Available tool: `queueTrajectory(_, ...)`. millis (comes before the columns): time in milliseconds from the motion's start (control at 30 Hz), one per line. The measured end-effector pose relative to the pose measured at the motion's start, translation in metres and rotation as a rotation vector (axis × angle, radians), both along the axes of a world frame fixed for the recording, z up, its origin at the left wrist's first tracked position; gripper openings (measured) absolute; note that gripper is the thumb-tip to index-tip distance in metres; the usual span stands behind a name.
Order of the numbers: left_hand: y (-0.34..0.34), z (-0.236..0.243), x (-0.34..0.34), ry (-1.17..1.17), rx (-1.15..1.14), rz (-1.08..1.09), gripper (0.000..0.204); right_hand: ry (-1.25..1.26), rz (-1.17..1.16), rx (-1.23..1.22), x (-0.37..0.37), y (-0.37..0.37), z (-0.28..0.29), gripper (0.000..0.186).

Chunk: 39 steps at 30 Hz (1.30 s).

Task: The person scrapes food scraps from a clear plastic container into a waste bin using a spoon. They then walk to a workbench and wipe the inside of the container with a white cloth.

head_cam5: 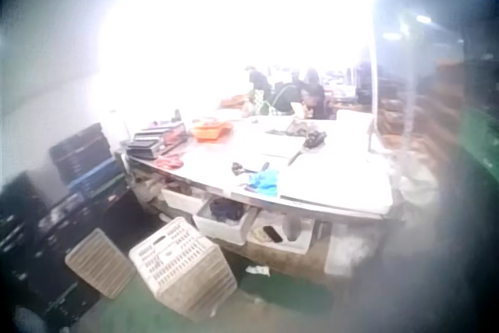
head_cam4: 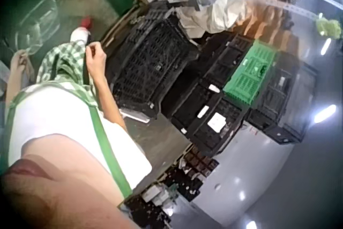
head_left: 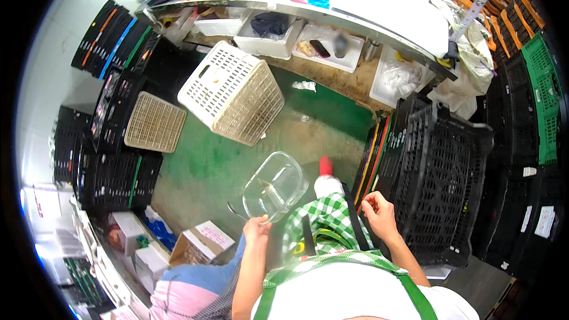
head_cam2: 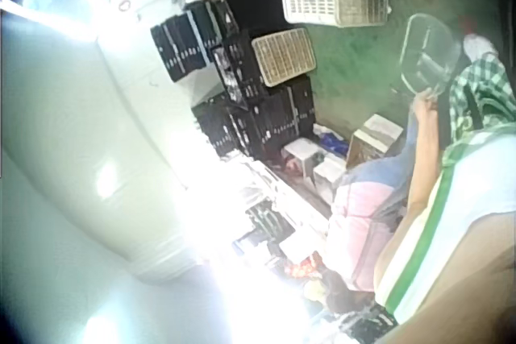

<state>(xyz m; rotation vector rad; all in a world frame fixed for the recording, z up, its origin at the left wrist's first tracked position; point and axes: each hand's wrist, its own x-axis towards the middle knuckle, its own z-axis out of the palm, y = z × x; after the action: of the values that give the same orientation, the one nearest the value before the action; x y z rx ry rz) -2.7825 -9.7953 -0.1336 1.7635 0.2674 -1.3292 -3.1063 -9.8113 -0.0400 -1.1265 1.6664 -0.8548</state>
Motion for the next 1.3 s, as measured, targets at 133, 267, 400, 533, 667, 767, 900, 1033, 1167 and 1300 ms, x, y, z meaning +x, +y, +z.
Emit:
queueTrajectory(133,-0.101,-0.025,-0.019,0.011,0.093,-0.002,0.022,-0.103,-0.035,0.072,0.0,-0.115,-0.045,0.011)
queueTrajectory(267,-0.199,-0.053,-0.041,0.058,0.139,-0.032,0.02,0.075,0.055,0.068,-0.003,-0.238,-0.105,0.013)
queueTrajectory(400,-0.266,-0.089,-0.05,0.015,0.143,0.011,0.005,0.035,0.114,0.185,-0.012,-0.34,-0.205,0.013)
queueTrajectory(533,-0.334,-0.131,-0.058,-0.045,0.022,0.016,0.014,-0.119,0.189,0.556,-0.004,-0.426,-0.328,0.017)
queueTrajectory(667,-0.392,-0.244,-0.036,-0.186,0.003,-0.184,0.012,0.251,0.427,0.474,0.015,-0.507,-0.509,0.025)
queueTrajectory(767,-0.446,-0.321,-0.024,-0.349,0.001,-0.456,0.01,0.366,0.527,0.403,0.04,-0.562,-0.635,0.03)
queueTrajectory(900,-0.486,-0.418,0.006,-0.592,-0.133,-0.817,0.006,0.563,0.403,0.195,0.091,-0.633,-0.737,0.034)
queueTrajectory(1033,-0.539,-0.454,0.02,-0.779,-0.238,-1.117,0.008,0.722,0.318,0.064,0.127,-0.699,-0.799,0.052)
queueTrajectory(1167,-0.554,-0.478,0.024,-0.979,-0.463,-1.263,0.011,0.704,0.358,0.078,0.126,-0.727,-0.823,0.057)
queueTrajectory(1300,-0.565,-0.493,0.02,-1.038,-0.51,-1.403,0.01,0.564,0.375,-0.206,0.128,-0.695,-0.817,0.035)
